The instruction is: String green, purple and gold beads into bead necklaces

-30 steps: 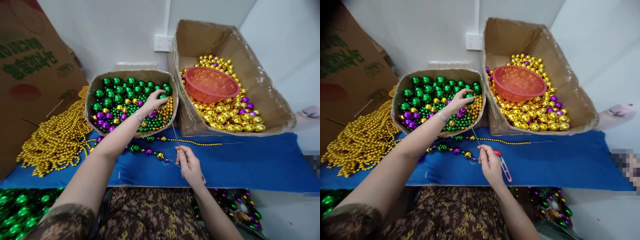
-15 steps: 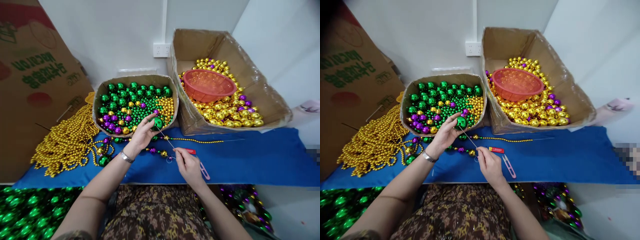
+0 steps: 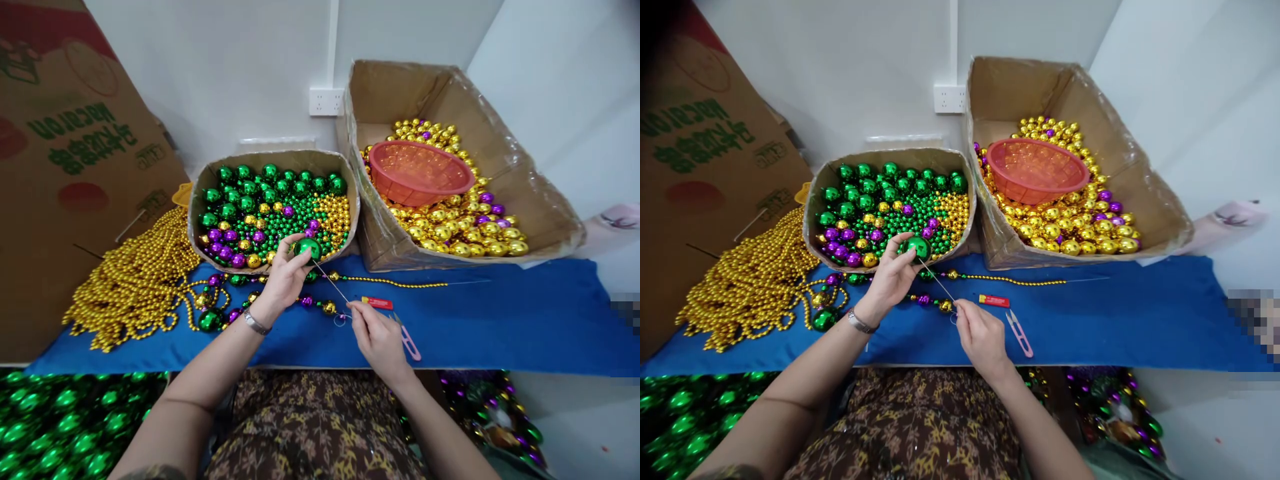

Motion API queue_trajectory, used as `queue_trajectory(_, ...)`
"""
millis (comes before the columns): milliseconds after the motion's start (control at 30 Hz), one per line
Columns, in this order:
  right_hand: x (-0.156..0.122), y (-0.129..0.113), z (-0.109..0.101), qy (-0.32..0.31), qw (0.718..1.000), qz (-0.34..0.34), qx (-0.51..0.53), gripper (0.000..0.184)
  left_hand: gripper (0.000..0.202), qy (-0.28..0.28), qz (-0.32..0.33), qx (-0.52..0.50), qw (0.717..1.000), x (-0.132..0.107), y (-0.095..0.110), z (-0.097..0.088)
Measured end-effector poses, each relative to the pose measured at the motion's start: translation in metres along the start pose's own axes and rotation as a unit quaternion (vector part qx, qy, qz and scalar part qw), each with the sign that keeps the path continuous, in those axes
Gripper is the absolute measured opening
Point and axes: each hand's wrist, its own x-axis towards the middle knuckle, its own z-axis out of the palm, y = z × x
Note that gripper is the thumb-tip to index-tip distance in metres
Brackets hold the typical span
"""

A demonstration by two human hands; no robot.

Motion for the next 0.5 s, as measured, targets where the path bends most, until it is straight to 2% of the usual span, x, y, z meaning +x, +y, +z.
queue_trajectory(133,-0.001,-0.001,0.003,0.002,0.999,-0.017,-0.036,0.021,0.038,0.013,0.049,0.038,0.998,-0.011,-0.009,0.005)
queue_trajectory(267,-0.001,-0.002,0.009,0.003,0.999,-0.013,-0.051,0.02,0.036,-0.013,0.086,0.067,0.994,-0.025,-0.022,0.009)
queue_trajectory(500,-0.003,-0.002,0.012,-0.014,0.999,0.034,0.02,0.02,0.076,-0.046,0.063,0.028,0.997,-0.036,-0.031,0.01)
